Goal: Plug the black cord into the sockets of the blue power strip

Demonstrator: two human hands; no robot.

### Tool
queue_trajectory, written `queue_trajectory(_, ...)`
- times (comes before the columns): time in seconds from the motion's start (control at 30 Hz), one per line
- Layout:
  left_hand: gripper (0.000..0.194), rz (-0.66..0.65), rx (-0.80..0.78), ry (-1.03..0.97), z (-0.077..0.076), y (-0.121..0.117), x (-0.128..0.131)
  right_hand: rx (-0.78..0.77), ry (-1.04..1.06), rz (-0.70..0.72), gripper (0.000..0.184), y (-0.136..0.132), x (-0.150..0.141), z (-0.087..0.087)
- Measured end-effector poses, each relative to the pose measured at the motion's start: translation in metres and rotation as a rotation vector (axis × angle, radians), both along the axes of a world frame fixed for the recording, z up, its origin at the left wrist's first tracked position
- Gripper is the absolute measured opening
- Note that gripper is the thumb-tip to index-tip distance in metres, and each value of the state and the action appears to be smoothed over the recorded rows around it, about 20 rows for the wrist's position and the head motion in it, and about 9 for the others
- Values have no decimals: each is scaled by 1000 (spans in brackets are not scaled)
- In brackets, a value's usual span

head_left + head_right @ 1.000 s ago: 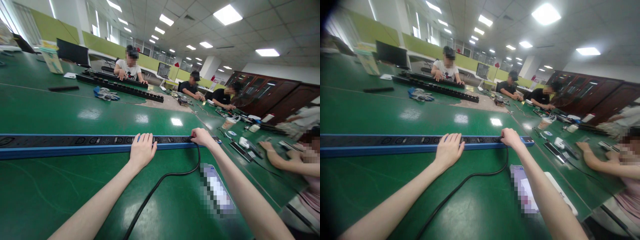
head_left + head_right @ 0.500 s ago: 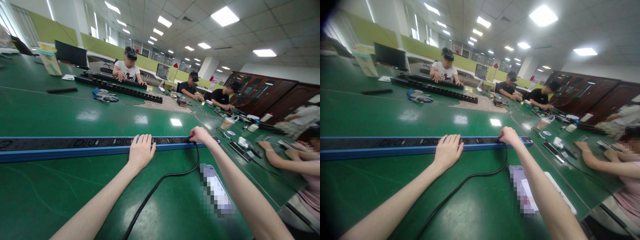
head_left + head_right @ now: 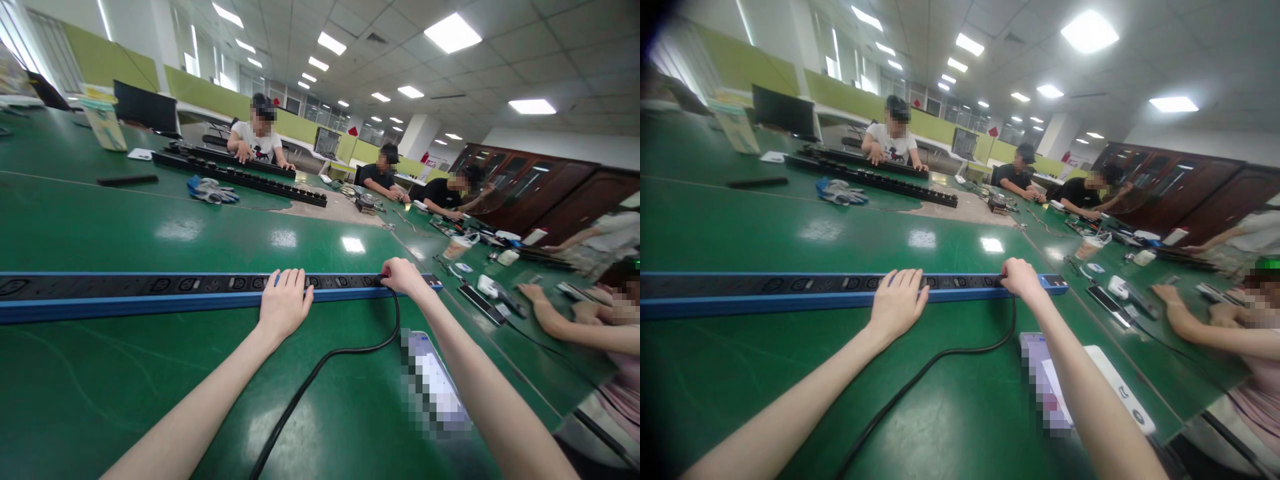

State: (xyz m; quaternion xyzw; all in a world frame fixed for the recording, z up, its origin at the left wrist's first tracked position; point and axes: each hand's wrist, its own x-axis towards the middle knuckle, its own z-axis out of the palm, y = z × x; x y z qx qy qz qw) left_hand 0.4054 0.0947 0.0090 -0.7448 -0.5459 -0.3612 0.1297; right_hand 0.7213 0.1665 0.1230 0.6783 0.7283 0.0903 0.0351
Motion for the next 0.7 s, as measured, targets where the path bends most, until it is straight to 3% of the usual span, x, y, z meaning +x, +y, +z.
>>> queue_trajectory(0.1, 50, -3, -4, -3, 1, 0, 0, 38, -17, -11, 18, -2, 1, -1)
queue_trajectory(0.27, 51, 0, -4, 2, 2, -1, -1, -75, 87, -24, 22, 3, 7, 4)
queue_trajectory(0.47, 50, 6, 11, 15, 2, -1, 0, 8, 66, -40, 23, -2, 7, -1)
queue_trajectory(0.7, 49, -8, 31, 5, 1, 0, 0, -55, 85, -23, 23, 0, 9, 9)
